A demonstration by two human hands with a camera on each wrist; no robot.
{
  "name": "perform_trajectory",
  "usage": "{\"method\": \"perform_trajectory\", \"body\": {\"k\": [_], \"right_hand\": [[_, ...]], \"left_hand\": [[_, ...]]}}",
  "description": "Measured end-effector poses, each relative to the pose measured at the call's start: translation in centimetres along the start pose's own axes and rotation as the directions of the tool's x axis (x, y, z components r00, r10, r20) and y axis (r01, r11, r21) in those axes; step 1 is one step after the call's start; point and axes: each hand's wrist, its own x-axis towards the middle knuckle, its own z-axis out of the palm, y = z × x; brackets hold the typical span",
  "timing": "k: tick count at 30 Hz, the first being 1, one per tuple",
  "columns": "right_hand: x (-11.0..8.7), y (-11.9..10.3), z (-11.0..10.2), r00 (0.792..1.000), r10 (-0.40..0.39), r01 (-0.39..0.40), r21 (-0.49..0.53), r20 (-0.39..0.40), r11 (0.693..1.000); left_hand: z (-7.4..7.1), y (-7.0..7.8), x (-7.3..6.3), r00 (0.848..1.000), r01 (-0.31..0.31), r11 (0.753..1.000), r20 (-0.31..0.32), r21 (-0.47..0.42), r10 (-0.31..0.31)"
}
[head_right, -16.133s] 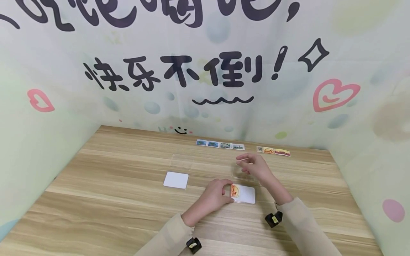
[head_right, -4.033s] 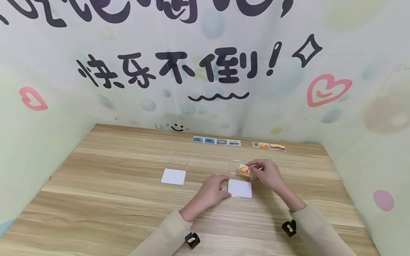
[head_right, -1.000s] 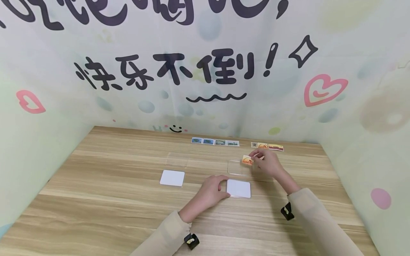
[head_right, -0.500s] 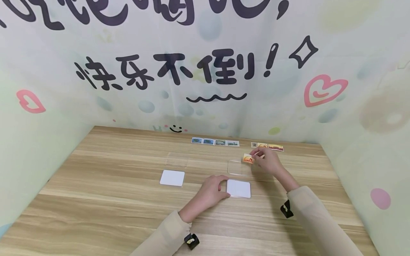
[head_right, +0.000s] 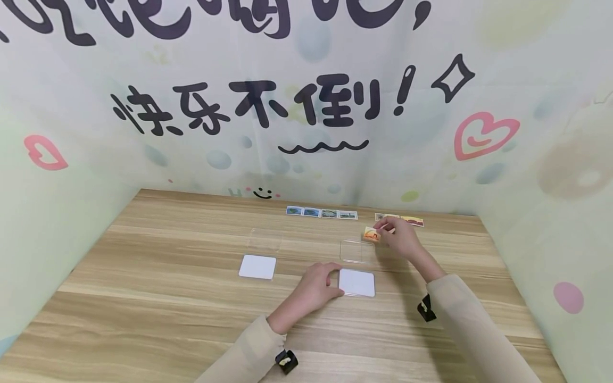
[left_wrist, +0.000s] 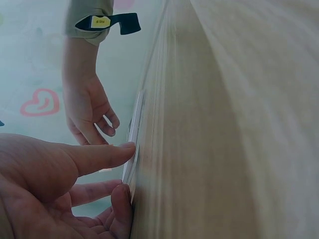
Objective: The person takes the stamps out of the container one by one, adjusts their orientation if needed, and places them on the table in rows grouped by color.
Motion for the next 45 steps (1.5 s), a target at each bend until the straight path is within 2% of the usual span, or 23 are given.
{"method": "perform_trajectory", "body": {"k": [22, 35, 45], "right_hand": [[1.1, 0.4, -0.3, 1.0, -0.003, 0.003, 0.002, 0.007, 1.0], [1.9, 0.6, -0.2, 0.999, -0.032, 0.032, 0.006, -0.023, 0.999], [2.4, 0.7, -0.4, 1.0, -0.014, 0.014, -0.004, 0.012, 1.0]], "left_hand": [[-0.1, 0.0, -0.2, 1.0, 0.001, 1.0, 0.005, -0.014, -0.001], [-0.1, 0.0, -0.4, 1.0, 0.015, 1.0, 0.012, -0.021, -0.014], [0.0, -0.1, -0.3, 1.0, 0.003, 1.0, 0.009, -0.024, -0.002]]}}
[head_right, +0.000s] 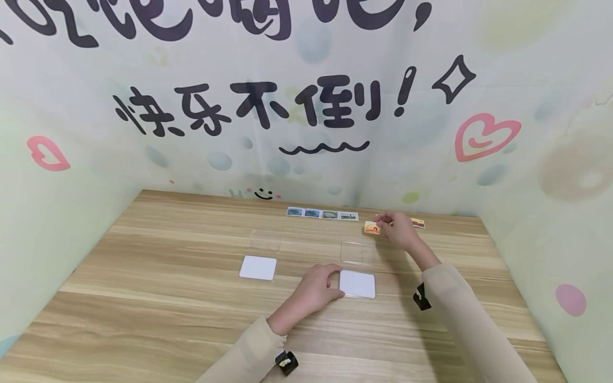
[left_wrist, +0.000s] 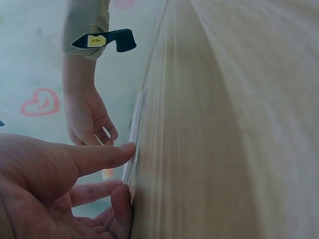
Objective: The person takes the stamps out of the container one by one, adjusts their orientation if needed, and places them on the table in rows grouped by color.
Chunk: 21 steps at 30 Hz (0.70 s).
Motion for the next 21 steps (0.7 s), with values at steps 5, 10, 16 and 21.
{"method": "perform_trajectory", "body": {"k": [5, 10, 16, 21], "right_hand": [[0.19, -0.02, 0.04, 1.0, 0.009, -0.009, 0.003, 0.007, 1.0], [0.32, -0.06, -0.01, 1.0, 0.008, -0.008, 0.002, 0.001, 1.0], [0.31, -0.25, -0.12, 1.0, -0.002, 0.002, 0.005, -0.007, 1.0], [0.44, -0.35, -0.09, 1.0, -0.001, 0.001, 0.007, -0.006, 1.0]], "left_hand": [[-0.03, 0.01, 0.0, 1.0, -0.007, 1.0, -0.006, 0.007, 0.007], [-0.07, 0.01, -0.03, 1.0, -0.016, 1.0, -0.007, 0.014, 0.016], [-0.23, 0.21, -0.1, 1.0, -0.017, 1.0, -0.006, 0.015, 0.018], [-0.26, 0.2, -0.15, 1.0, -0.014, 1.0, -0.009, 0.005, 0.014]]}}
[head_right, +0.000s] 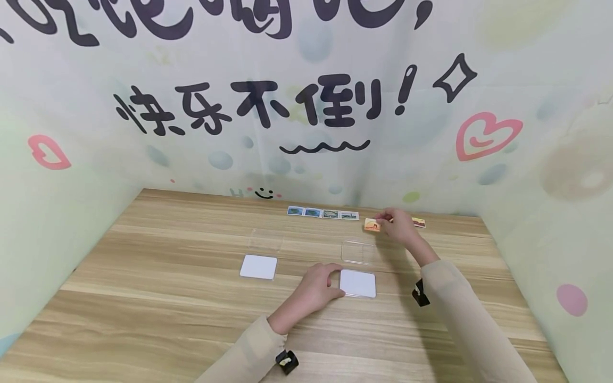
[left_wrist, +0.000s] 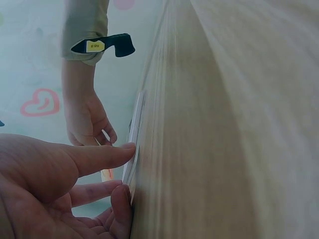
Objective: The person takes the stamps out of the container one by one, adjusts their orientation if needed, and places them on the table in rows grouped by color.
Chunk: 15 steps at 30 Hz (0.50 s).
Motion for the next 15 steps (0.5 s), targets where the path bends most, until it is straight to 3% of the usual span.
{"method": "perform_trajectory", "body": {"k": [15], "right_hand": [[0.58, 0.16, -0.11, 1.0, 0.004, -0.004, -0.014, -0.014, 1.0]], "left_hand": [[0.09, -0.14, 0.07, 1.0, 0.017, 1.0, 0.008, -0.002, -0.017]]}}
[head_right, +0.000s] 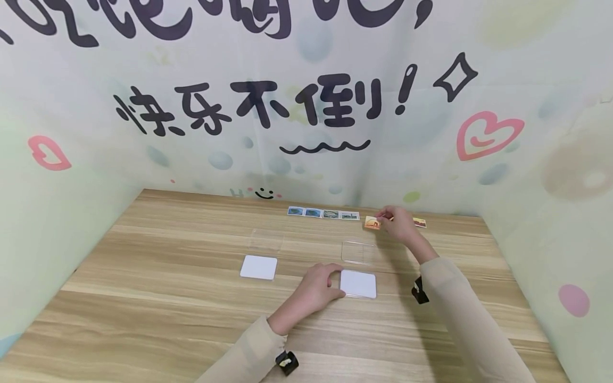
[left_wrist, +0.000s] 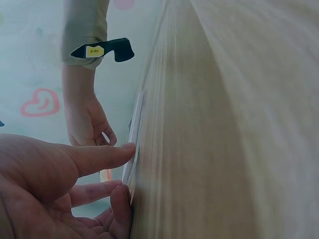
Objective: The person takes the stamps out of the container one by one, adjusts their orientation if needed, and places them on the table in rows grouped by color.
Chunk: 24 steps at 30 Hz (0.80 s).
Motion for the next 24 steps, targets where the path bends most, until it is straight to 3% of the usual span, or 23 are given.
{"method": "perform_trajectory", "body": {"k": [24], "right_hand": [[0.86, 0.03, -0.2, 1.0, 0.014, -0.014, -0.005, -0.022, 1.0]], "left_hand": [[0.01, 0.09, 0.03, 1.0, 0.004, 1.0, 0.002, 0.009, -0.004]]}}
